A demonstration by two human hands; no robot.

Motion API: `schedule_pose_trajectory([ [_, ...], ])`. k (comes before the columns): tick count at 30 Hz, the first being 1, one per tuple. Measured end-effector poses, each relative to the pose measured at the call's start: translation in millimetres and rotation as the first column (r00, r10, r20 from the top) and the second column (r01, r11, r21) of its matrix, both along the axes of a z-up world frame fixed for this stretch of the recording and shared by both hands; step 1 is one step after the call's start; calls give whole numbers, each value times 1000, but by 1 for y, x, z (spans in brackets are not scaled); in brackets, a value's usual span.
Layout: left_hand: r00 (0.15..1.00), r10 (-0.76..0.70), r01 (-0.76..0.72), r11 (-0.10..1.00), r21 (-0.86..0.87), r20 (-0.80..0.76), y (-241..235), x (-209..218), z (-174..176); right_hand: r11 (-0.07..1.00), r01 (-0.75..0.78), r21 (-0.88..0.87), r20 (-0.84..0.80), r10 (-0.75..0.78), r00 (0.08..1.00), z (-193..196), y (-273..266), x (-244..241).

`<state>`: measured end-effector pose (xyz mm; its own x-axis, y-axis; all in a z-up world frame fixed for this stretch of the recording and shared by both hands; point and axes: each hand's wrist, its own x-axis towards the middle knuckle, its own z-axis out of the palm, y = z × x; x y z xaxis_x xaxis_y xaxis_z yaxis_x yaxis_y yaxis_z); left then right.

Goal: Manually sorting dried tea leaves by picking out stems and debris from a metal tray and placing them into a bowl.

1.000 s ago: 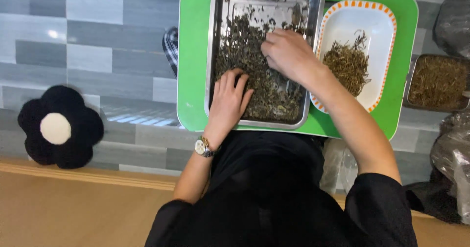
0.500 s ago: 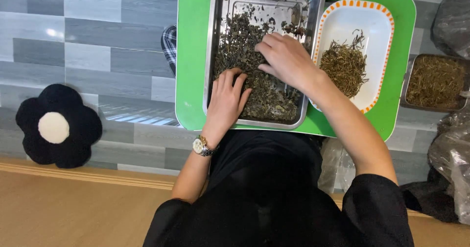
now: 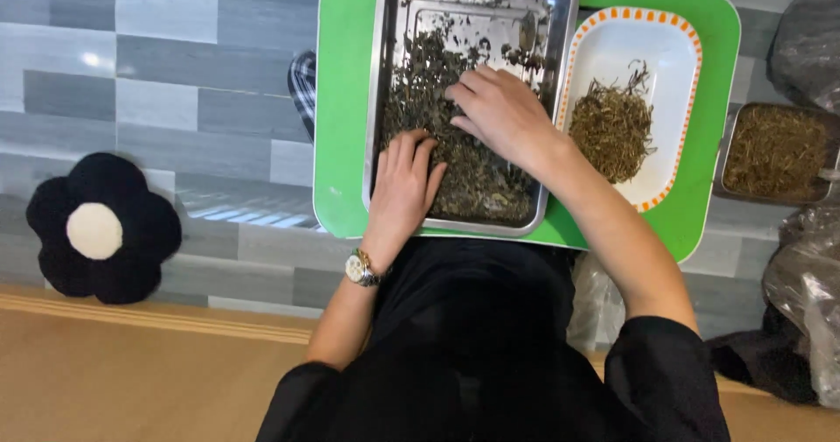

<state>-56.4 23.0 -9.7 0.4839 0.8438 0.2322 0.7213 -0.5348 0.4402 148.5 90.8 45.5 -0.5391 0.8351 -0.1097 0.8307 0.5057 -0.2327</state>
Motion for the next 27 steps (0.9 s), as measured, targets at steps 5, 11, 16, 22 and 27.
schedule_pose_trajectory([
  [5,1000,0,0,1000,-13,15,0,0,8,1000,19,9,-6,-19,1000,-33,7,-4],
  [11,999,-2,1,1000,9,39,6,0,4,950,-127,286,22,126,992,-46,14,-3],
  [16,1000,-2,2,1000,14,18,2,0,5,986,-84,144,47,78,996,-47,12,-1],
  [22,1000,-5,4,1000,22,29,6,0,9,990,-30,138,19,27,999,-66,14,16],
  [27,1000,-10,10,1000,3,30,0,-1,6,976,-26,217,-48,38,998,-65,1,35],
])
